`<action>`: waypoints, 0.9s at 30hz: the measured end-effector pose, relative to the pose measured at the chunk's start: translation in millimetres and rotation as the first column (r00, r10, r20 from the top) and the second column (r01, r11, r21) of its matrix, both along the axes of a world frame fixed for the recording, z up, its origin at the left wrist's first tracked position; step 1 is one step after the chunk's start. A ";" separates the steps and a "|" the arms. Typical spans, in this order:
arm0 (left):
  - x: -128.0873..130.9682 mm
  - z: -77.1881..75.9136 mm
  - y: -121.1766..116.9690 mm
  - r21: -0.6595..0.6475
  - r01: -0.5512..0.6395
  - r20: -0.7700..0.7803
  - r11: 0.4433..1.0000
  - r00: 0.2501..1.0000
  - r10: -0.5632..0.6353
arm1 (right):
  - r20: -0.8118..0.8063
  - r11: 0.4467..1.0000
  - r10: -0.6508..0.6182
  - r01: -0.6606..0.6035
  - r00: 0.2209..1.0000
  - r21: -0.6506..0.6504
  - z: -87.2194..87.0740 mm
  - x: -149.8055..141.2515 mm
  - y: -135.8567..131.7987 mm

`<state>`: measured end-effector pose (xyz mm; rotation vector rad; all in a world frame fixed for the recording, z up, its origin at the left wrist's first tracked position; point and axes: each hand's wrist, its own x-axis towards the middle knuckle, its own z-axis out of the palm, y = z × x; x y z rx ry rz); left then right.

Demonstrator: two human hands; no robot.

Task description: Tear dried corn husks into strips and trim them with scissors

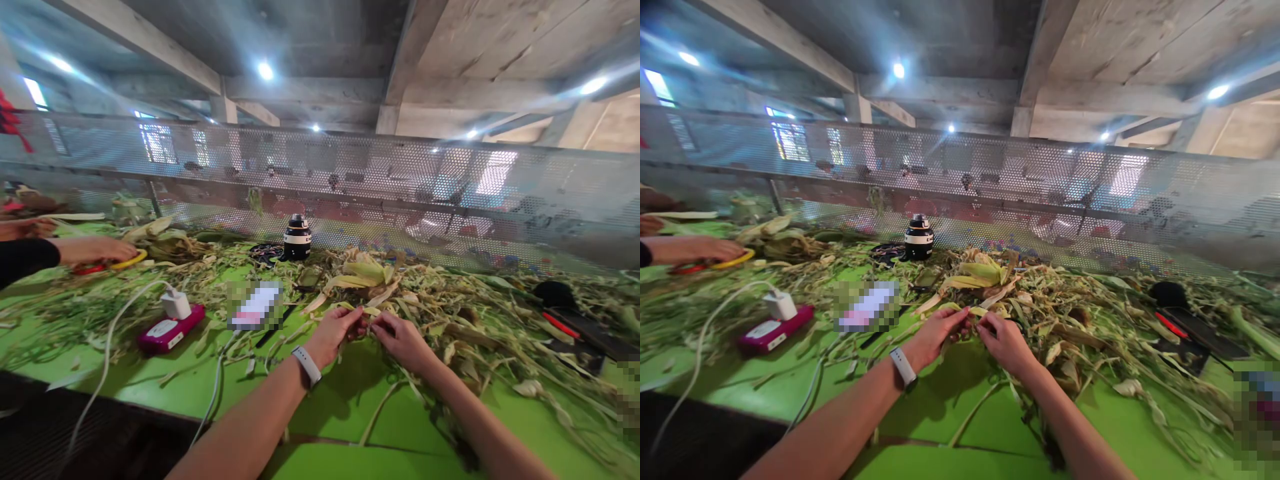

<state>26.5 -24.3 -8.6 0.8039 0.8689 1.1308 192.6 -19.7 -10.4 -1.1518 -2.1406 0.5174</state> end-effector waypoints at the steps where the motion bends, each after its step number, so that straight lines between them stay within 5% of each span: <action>1: 0.1 -0.7 0.3 0.011 -0.002 -0.008 1.000 1.000 0.002 | 0.003 1.000 0.001 -0.001 1.000 0.001 0.1 -0.1 -0.2; 6: -0.8 -4.6 3.6 0.038 -0.015 -0.014 0.999 1.000 0.015 | 0.029 1.000 -0.018 0.018 0.999 0.000 2.8 -2.1 -2.8; 12: -1.3 -9.5 4.7 0.096 0.024 -0.090 0.995 0.996 -0.015 | -0.156 0.992 -0.127 0.121 0.980 -0.044 6.3 -2.6 -4.6; 17: -0.9 -8.2 1.1 0.131 0.073 -0.152 0.989 0.987 -0.052 | -0.099 0.988 -0.097 0.084 0.990 -0.127 2.4 -1.3 -2.1; 27: -2.0 -5.8 0.5 0.061 0.114 -0.136 0.992 0.985 -0.105 | -0.110 0.966 -0.162 0.180 0.981 0.187 6.3 -4.3 0.0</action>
